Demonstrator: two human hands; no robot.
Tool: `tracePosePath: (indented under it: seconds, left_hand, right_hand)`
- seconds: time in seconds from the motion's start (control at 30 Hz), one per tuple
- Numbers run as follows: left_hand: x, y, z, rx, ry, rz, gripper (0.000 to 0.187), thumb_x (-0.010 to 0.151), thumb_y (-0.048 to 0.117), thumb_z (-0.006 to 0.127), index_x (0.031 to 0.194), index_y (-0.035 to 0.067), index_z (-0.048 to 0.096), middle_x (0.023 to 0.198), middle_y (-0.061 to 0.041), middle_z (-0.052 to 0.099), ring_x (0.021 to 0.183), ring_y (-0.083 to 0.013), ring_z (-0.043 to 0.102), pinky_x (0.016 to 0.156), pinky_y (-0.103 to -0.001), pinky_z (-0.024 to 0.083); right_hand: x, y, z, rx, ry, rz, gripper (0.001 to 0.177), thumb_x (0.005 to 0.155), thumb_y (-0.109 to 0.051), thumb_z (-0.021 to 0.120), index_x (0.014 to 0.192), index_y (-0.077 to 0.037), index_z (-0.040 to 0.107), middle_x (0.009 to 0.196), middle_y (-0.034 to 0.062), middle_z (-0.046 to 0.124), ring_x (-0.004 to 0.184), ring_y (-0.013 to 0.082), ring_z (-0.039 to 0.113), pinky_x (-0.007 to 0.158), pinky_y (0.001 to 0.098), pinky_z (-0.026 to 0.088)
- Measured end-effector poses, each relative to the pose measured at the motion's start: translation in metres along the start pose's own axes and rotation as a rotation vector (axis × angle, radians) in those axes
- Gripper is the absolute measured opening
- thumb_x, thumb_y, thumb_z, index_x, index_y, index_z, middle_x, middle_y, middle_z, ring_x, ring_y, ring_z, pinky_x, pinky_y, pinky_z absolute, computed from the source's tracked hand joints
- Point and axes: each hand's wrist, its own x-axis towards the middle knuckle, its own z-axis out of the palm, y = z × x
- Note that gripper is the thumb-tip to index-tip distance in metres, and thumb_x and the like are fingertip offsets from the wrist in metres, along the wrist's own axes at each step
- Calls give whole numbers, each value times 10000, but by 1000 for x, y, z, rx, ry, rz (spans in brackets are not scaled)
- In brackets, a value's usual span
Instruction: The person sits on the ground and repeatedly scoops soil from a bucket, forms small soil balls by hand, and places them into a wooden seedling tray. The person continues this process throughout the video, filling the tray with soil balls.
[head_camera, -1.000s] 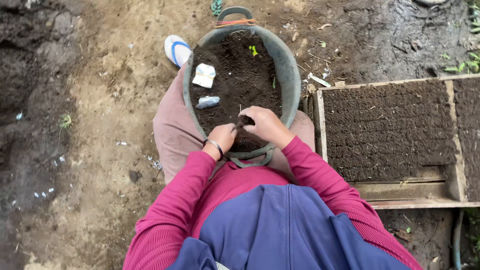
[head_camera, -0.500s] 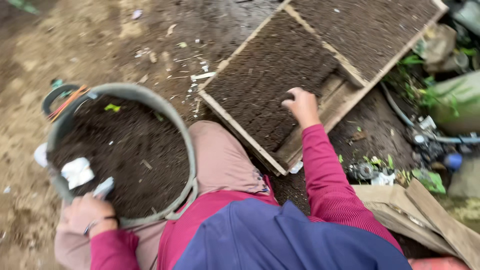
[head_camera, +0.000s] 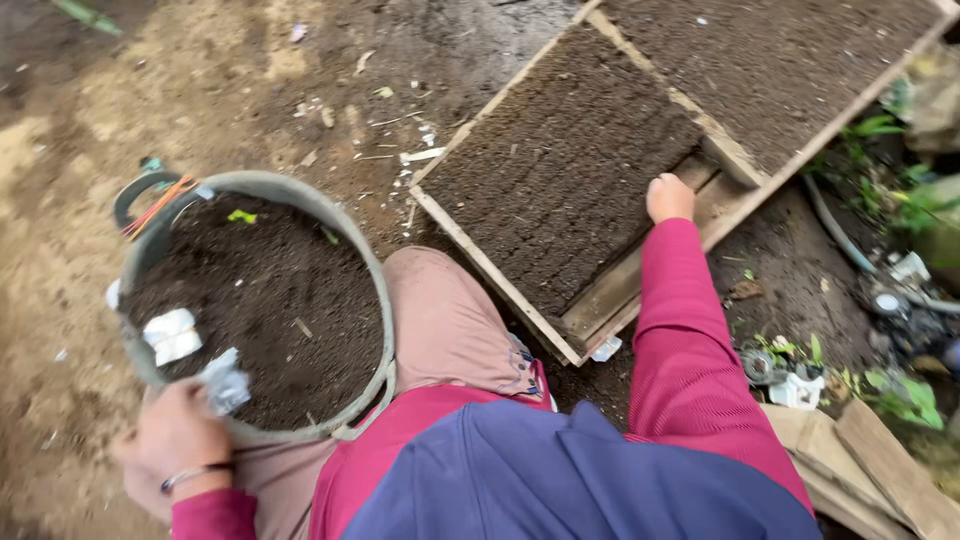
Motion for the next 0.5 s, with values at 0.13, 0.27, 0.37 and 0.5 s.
tracePosePath:
  seconds: [0.13, 0.27, 0.37, 0.5]
  left_hand:
    - [-4, 30, 8, 98, -226, 43, 236, 933, 384, 425, 917, 442, 654, 887, 98, 686, 959, -145, 665, 826, -339, 494]
    - [-5, 56, 43, -191, -349, 110, 200, 896, 324, 423, 1008, 349, 586, 904, 58, 693, 963, -197, 654, 882, -396, 412]
    - [-6, 72, 69, -336, -306, 207, 130, 871, 357, 494, 988, 327, 543, 928, 99, 656, 993, -157, 602, 949, -412, 314]
    - [-6, 83, 78, -397, -216, 290, 152, 830, 372, 596, 942, 330, 502, 894, 152, 600, 971, -112, 558, 927, -412, 292]
  right_hand:
    - [10, 8, 30, 263, -239, 316, 385, 945, -206, 352, 1192, -53, 606, 1118, 143, 608, 1009, 344, 599, 856, 472, 496]
    - [9, -92, -56, -46, 105, 195, 317, 737, -140, 486, 990, -30, 642, 898, 186, 532, 780, 385, 543, 588, 513, 496]
    - [25, -272, -222, 735, 435, -148, 260, 706, -50, 559, 958, -24, 619, 877, 163, 564, 811, 337, 577, 717, 394, 454]
    - [-61, -452, -293, 1282, -36, -940, 346, 805, -210, 682, 1092, -38, 598, 1143, 183, 603, 1113, 351, 544, 969, 446, 419]
